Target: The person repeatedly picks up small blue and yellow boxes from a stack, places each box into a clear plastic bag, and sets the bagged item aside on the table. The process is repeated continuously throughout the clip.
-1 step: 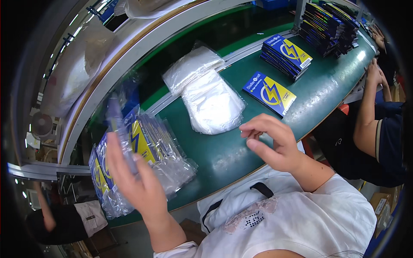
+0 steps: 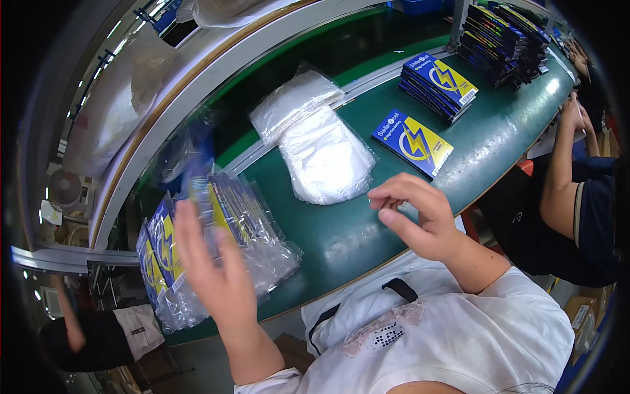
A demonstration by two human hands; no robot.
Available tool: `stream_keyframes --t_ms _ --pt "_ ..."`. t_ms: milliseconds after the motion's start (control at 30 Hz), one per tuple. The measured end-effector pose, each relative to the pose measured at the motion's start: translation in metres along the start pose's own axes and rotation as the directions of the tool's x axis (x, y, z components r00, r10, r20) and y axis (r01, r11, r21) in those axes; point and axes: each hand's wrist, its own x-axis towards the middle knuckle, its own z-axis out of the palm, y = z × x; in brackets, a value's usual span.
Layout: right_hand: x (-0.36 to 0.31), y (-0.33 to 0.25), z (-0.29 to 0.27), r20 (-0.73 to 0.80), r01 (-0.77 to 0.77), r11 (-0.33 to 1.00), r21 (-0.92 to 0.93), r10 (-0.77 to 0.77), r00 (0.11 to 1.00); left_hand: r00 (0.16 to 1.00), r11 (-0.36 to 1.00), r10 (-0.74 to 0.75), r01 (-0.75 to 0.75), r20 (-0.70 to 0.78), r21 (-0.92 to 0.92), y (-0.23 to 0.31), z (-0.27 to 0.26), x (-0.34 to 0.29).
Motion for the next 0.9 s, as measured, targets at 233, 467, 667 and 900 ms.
stream_keyframes --t_ms 233,467,667,900 --pt "0.003 0.006 0.003 -0.032 0.043 0.997 -0.058 -0.045 0.998 0.999 0.921 0.046 -0.047 0.013 0.387 -0.009 0.014 0.004" --pt "0.006 0.014 -0.008 -0.089 -0.012 0.979 -0.205 -0.006 0.996 0.997 0.912 0.017 0.016 -0.078 0.409 -0.003 0.015 0.01" --pt "0.031 0.053 -0.042 -0.132 -0.104 0.71 -0.696 0.016 0.991 0.906 0.874 0.423 -0.407 0.006 -0.266 0.044 0.04 -0.024" --pt "0.022 0.079 -0.039 -0.142 -0.209 0.507 -0.836 0.168 0.975 0.883 0.92 0.391 -0.375 0.26 -0.111 0.016 0.128 -0.018"
